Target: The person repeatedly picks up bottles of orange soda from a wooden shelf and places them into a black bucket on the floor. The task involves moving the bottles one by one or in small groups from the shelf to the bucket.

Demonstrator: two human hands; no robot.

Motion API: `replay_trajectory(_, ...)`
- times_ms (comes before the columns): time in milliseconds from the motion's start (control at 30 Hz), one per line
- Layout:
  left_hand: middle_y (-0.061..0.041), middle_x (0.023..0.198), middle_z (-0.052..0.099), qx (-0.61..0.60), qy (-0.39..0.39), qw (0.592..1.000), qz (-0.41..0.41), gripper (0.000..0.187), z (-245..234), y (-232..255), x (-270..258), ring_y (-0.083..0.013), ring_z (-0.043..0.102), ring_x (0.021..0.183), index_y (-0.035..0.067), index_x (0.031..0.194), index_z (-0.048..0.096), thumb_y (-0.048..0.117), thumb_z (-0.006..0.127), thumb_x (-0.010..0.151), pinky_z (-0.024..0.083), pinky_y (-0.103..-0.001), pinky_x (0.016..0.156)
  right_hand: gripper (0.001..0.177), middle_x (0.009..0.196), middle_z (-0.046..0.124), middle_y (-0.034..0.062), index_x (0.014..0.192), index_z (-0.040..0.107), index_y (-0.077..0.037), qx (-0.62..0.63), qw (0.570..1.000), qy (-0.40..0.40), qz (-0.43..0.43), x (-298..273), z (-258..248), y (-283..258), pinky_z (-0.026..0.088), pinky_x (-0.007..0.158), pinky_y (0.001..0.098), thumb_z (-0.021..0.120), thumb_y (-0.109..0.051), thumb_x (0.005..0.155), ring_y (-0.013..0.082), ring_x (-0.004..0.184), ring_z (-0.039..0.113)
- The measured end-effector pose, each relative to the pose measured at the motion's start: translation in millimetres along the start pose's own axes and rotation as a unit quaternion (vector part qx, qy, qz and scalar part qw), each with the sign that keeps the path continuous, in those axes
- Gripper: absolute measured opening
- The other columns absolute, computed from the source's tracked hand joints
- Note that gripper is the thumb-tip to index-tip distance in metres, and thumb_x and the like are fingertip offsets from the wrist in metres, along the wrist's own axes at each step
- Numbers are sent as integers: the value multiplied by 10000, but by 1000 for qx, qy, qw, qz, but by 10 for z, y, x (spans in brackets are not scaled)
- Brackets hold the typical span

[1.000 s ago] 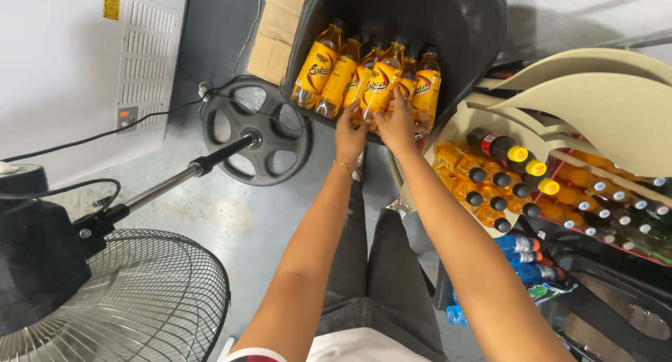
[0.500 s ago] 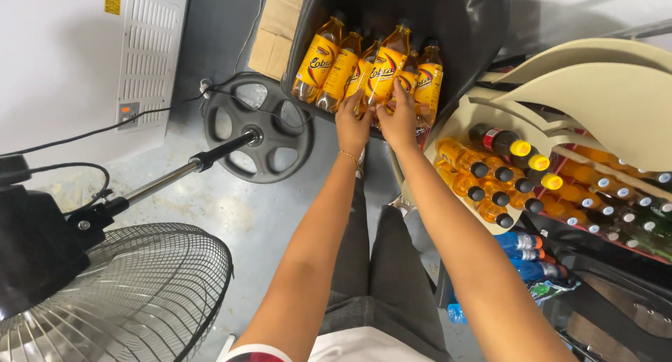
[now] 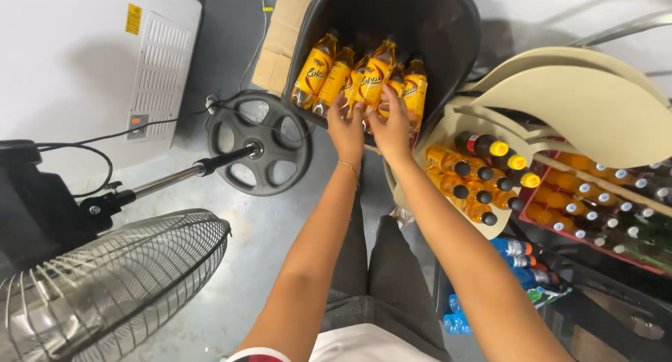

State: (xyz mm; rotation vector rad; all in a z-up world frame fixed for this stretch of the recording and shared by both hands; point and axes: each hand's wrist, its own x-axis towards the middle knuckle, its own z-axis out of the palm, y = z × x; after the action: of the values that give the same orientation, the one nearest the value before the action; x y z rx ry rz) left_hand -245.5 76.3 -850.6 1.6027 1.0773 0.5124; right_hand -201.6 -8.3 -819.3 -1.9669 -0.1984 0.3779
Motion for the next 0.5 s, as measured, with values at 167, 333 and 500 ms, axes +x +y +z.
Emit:
replay_trajectory(167,-111,1184,659,-89,53,994,46,370,-41,820,-230,-281,693,1087,130,1318,612,192,719,969,612,-374,861,553,1271,581,155,1483,507,-114,36,992,38,-115,-146,-342,-787,615,878,352,716,-96,971,303,1131,678)
replay_trajectory(333,-67,1131,685,-166,85,979,86,300,-162,1721,-524,-192,682,1041,129,1255,637,206,717,976,584,-320,845,535,1279,589,131,1469,525,-121,76,971,73,-214,-338,-798,-1569,606,904,342,708,-50,972,273,1135,673)
replay_trajectory(500,-50,1130,669,-270,98,945,157,310,-349,2699,-865,-163,654,1053,129,1263,594,184,714,982,549,-290,864,509,1301,585,86,1463,532,-106,84,936,95,-329,-596,-1410,-2390,596,948,340,710,-76,987,240,1158,648)
